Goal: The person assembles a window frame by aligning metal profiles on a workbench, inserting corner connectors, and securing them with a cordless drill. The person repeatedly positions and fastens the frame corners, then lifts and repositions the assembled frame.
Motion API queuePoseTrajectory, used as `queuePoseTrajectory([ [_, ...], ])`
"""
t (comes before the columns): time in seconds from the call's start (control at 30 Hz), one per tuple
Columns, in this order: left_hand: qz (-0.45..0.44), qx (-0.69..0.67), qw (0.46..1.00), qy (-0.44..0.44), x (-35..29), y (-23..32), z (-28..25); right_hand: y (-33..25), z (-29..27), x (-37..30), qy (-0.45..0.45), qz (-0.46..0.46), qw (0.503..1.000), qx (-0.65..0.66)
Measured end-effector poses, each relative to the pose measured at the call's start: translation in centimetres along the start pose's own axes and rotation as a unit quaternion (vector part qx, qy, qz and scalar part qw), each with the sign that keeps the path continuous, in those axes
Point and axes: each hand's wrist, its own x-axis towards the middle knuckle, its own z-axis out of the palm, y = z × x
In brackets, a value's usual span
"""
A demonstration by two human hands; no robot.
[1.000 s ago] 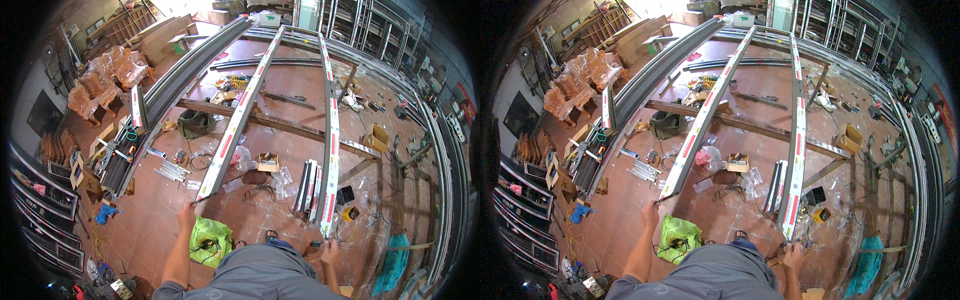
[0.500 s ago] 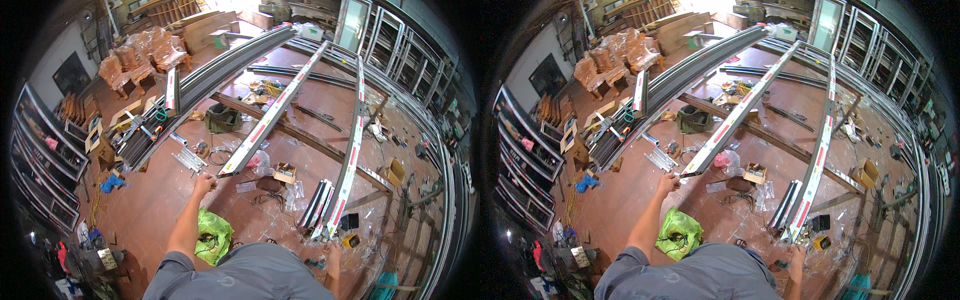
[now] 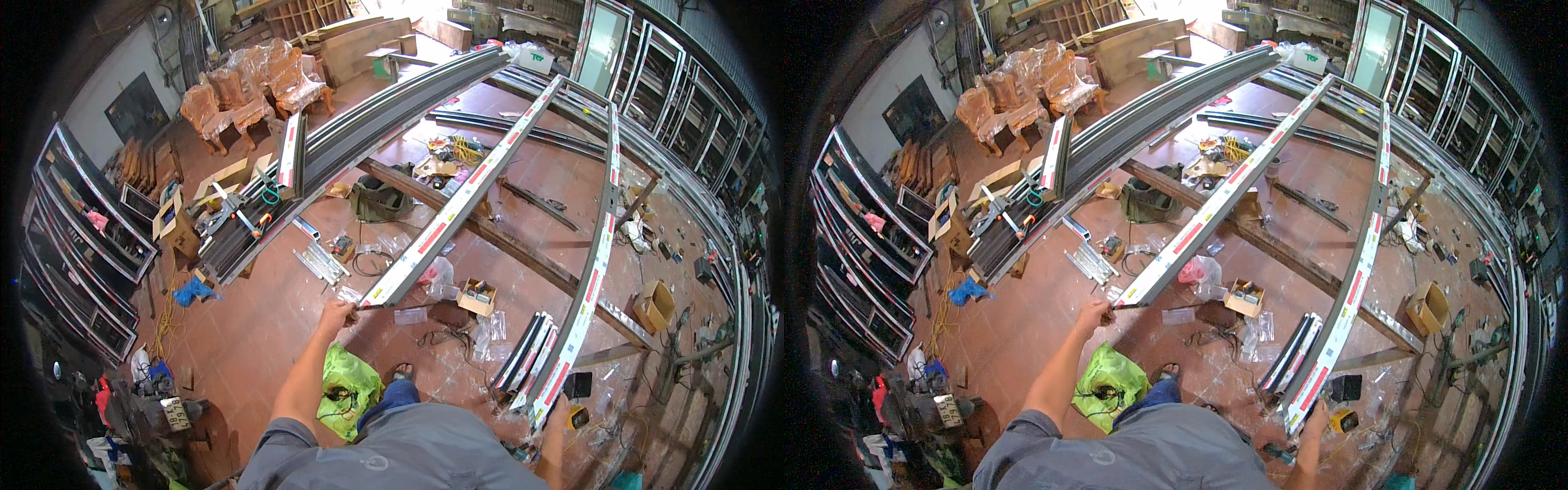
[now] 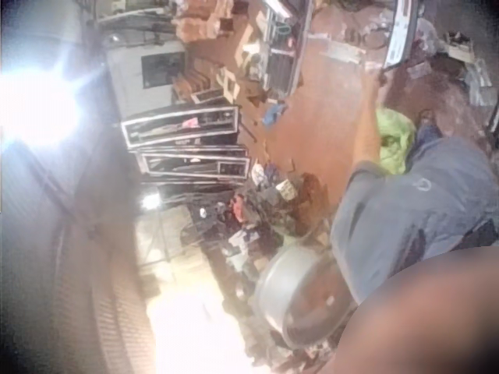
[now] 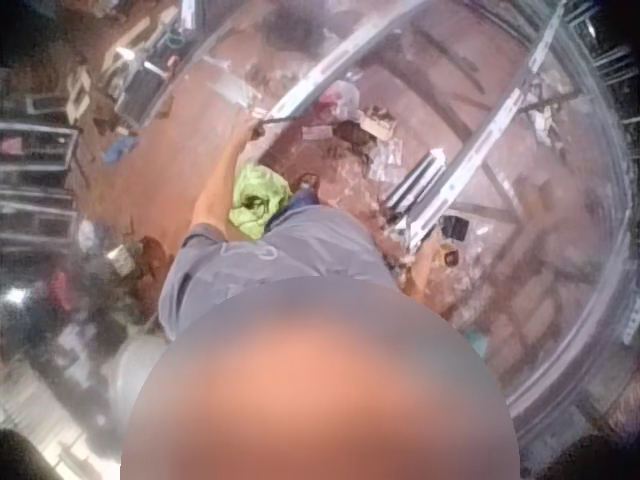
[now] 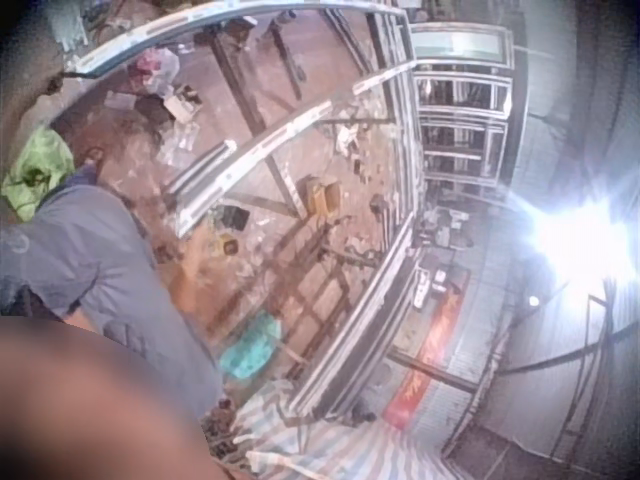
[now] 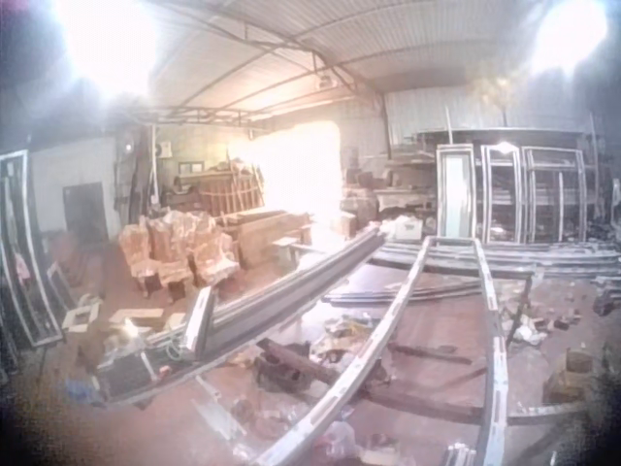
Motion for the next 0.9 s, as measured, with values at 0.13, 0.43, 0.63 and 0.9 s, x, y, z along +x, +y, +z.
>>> queuePoseTrajectory([
  [0.13, -0.027, 0.261, 0.964, -0.044, 2.0, 3.9, -2.2, -5.0, 5.0, -1.1, -0.008, 0.071, 0.995, 0.070],
  [0.43, 0.230, 0.404, 0.843, 0.272, 13.3, 30.8, -8.8, -5.2, 1.3, -3.5, 0.106, 0.081, 0.991, 0.008],
  [0.63, 0.017, 0.497, 0.779, 0.381, 24.5, 36.8, -13.6, -3.8, -4.3, -11.8, 0.176, 0.087, 0.977, -0.079],
  [0.9, -0.069, 0.409, 0.808, 0.419, 29.0, 36.6, -17.6, -0.8, -10.0, -22.7, 0.221, 0.085, 0.959, -0.156],
])
